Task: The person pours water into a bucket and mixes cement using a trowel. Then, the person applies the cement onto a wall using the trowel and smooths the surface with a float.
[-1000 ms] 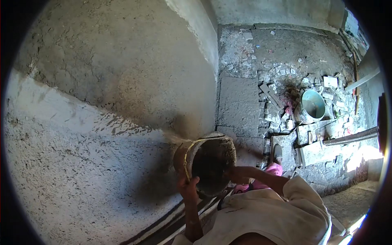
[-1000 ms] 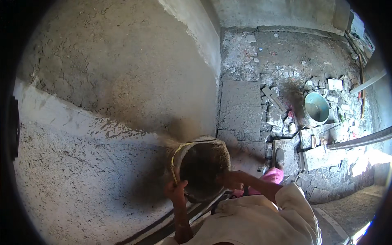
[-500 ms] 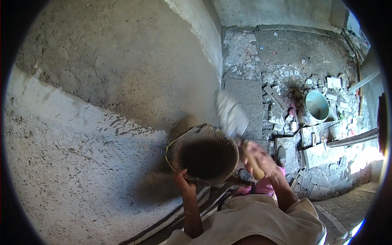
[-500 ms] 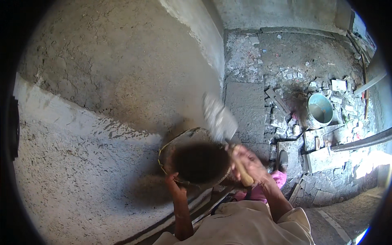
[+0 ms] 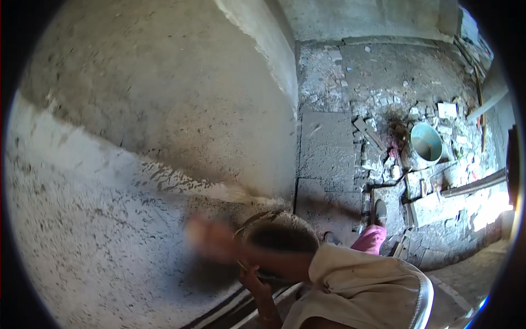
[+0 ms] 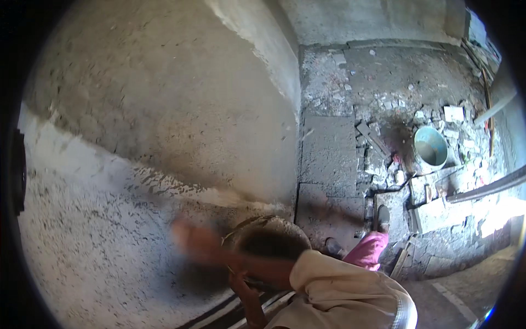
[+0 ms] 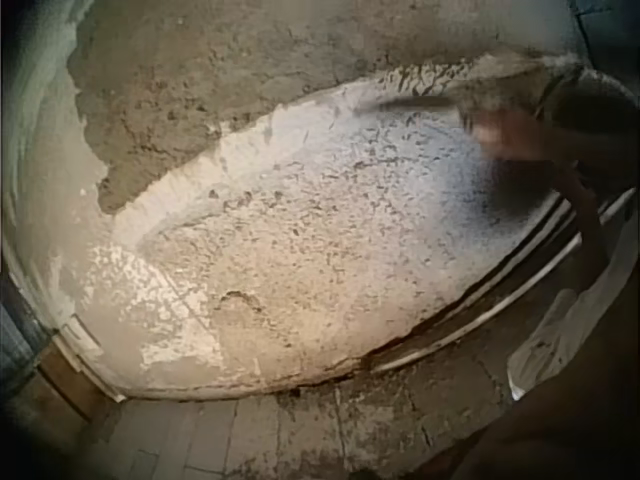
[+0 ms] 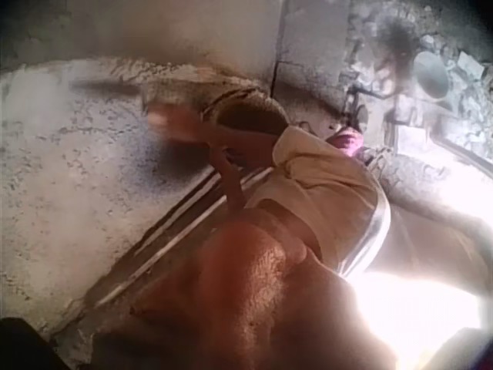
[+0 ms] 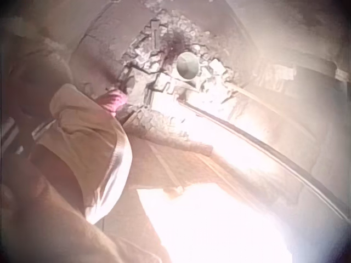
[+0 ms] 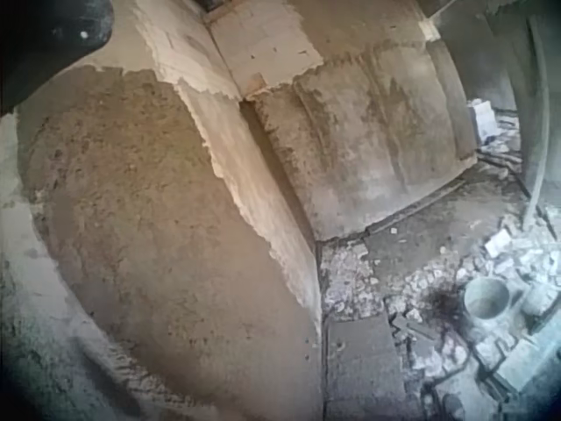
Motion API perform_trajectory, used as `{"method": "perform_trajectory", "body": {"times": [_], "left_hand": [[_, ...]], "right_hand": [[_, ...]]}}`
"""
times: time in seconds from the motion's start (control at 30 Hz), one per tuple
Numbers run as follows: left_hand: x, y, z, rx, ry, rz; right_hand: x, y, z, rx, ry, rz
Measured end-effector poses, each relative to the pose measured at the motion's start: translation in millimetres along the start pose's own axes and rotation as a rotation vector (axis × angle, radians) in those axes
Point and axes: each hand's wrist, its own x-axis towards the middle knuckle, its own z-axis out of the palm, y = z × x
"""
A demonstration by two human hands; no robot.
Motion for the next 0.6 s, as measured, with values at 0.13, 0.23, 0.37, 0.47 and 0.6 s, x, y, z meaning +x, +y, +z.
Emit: {"method": "perform_trajectory", "body": {"times": [0.13,0.23,0.37,0.47,0.6], "left_hand": [[-2,-10,-23,0.489,0.013,0.664],[1,-7,-19,0.617,-0.008,0.876],[12,29,3,0.27,-0.162,0.694],[36,-2,0,0.475,-0.223,0.627],[21,31,64,0.429,-0.306,0.223]], "right_hand": [[-51,-113,-3,0.329,-0.54,0.091],[-51,-73,-103,-0.007,-0.616,0.206],[-87,-31,-213,-0.964,-0.868,0.434],[-131,-4,-238,-1.193,-0.804,0.476],[-163,64,-232,-1.354,-0.633,0.498]]}}
